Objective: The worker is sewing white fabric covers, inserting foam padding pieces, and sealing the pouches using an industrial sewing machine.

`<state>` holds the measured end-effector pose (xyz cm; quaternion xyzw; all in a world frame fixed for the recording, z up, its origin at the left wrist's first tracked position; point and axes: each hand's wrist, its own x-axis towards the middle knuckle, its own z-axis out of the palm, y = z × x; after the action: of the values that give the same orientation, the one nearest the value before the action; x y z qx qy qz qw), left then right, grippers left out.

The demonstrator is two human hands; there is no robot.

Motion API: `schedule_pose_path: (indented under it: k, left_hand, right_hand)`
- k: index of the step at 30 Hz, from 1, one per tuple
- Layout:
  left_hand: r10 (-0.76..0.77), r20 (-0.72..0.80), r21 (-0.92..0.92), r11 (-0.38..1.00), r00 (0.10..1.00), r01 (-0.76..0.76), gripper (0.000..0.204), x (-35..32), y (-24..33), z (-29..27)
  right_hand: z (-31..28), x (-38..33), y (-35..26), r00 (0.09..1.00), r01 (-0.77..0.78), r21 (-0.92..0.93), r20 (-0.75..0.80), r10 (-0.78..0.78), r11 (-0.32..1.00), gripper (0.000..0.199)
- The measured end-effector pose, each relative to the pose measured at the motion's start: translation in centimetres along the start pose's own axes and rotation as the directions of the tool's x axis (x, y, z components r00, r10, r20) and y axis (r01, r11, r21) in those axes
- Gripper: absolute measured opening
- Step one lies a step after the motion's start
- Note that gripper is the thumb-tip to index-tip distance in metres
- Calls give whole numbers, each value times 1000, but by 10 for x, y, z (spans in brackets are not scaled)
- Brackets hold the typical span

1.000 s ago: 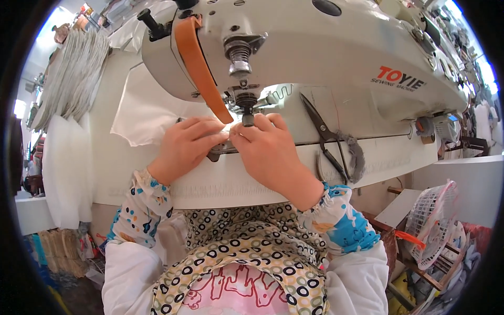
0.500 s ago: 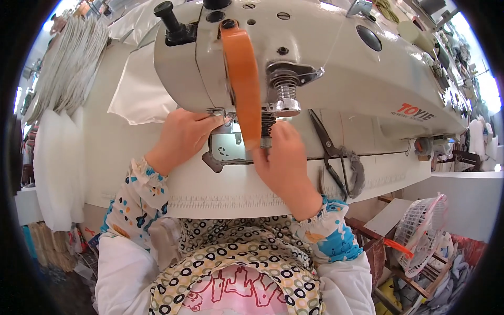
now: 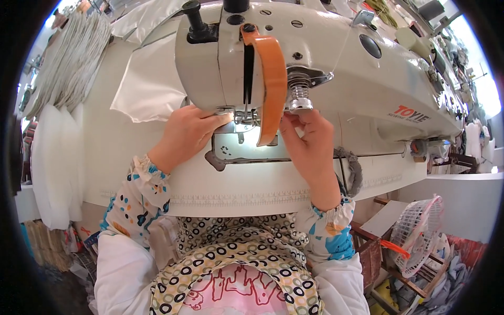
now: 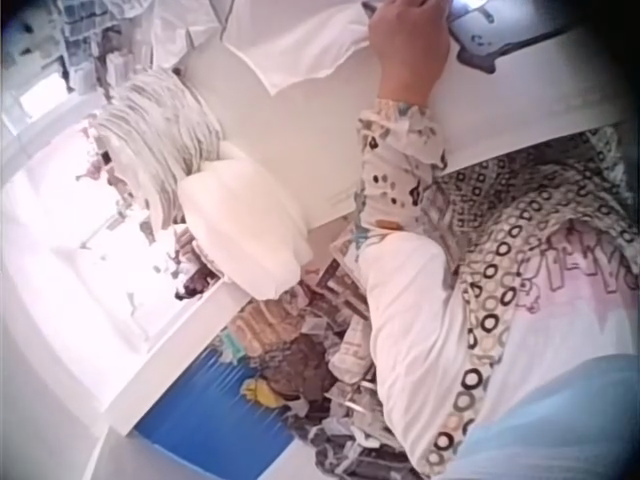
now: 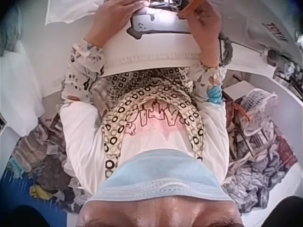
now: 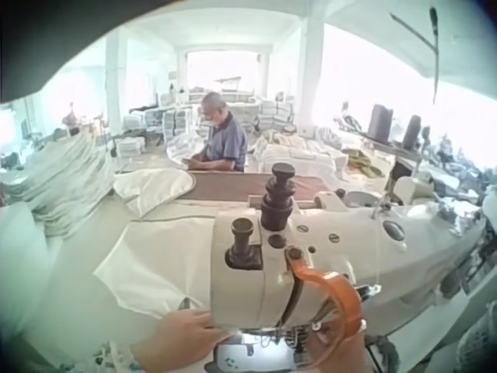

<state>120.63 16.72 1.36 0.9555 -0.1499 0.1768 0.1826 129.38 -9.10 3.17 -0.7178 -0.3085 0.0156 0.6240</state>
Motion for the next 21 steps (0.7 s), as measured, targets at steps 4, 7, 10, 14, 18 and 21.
schedule_pose_path:
  k: [4, 7, 10, 14, 18, 21]
  left_hand:
    - [19, -7, -6, 1000, 1000, -19, 28, 5, -2, 3]
    - [10, -3, -19, 1000, 1000, -10, 27, 8, -3, 4]
    - [8, -1, -15, 1000, 1000, -8, 25, 0, -9, 6]
    - [-41, -155, -145, 989, 987, 18, 13, 0, -6, 11]
    - [151, -169, 24, 988, 974, -149, 22, -2, -5, 20]
    - [51, -335, 153, 988, 941, 1, 24, -23, 4, -31]
  right_hand:
    - [-14, -2, 10, 995, -103, -304, -42, 95, 947, 16]
    - [-3, 6, 11, 991, 97, -126, -85, -108, 987, 13]
    - [9, 6, 12, 990, -34, -202, -141, 5, 979, 13]
    - [26, -17, 9, 953, 84, -134, -279, -119, 987, 20]
    - [75, -48, -19, 974, 222, -250, 95, -204, 942, 4]
    - [104, -28, -30, 953, 229, -158, 239, -188, 961, 13]
